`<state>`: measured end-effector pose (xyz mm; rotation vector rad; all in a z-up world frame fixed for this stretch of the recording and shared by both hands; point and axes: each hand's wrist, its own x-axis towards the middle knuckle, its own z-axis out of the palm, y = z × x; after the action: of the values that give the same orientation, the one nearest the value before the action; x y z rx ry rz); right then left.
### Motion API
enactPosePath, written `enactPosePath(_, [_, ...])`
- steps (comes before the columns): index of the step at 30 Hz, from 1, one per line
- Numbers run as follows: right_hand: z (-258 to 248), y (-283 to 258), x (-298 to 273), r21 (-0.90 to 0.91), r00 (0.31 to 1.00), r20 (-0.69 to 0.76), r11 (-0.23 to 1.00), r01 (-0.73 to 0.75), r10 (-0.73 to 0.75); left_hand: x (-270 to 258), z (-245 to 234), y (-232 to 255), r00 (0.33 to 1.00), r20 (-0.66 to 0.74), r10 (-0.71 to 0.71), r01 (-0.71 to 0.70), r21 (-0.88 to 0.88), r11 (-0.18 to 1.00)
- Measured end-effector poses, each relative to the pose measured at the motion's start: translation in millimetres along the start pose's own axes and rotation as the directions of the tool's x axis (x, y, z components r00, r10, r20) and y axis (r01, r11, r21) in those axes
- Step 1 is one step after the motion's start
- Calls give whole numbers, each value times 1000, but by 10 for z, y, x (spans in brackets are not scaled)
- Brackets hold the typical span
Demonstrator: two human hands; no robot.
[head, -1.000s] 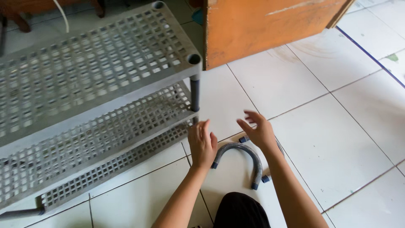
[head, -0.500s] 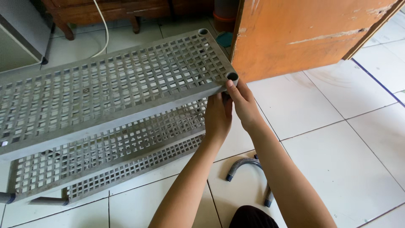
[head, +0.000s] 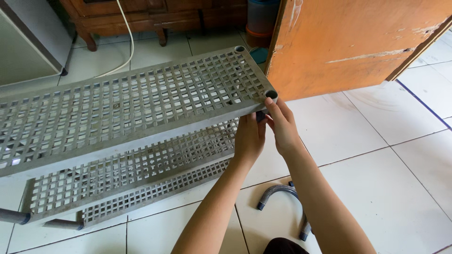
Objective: The person disassembles a three-tier plastic shelving unit by removing curved handles and vertical support poles, then reassembles it by inserting the poles and placing the shelves back in order.
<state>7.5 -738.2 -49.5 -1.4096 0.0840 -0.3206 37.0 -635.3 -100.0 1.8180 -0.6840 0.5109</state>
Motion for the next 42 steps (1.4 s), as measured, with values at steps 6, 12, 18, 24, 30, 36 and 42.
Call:
enactPosePath(6, [-130,-74,196,-61,996,-19,994,-90,88,12,-38,-199,996,59,-74,72,29,997])
enactPosePath(12, [-254,-112,997,23,994,31,994,-107,106,305,133,-1016,996,-24,-86,89,118,989])
enactPosePath(18, [-150,178,1715,-194,975,207,973,121,-80,720,429,-2087,967,-209,-148,72,-336,939])
enactPosePath(24, [146,267,1872,-149,975,222,987,56,-22,651,414,-2409,967,-123,-223,191,-233,954])
enactPosePath(30, [235,194,1818,-277,970,243,957,84,-15,578,365,-2412,964,-99,-246,219,-226,949])
enactPosePath(36, [283,135,1845,-458,981,195,886,72,21,545,320,-2442,960,-104,-258,233,-209,950])
enactPosePath(42, [288,43,1822,-410,975,208,912,12,80,604,299,-2475,958,-120,-260,233,-202,951])
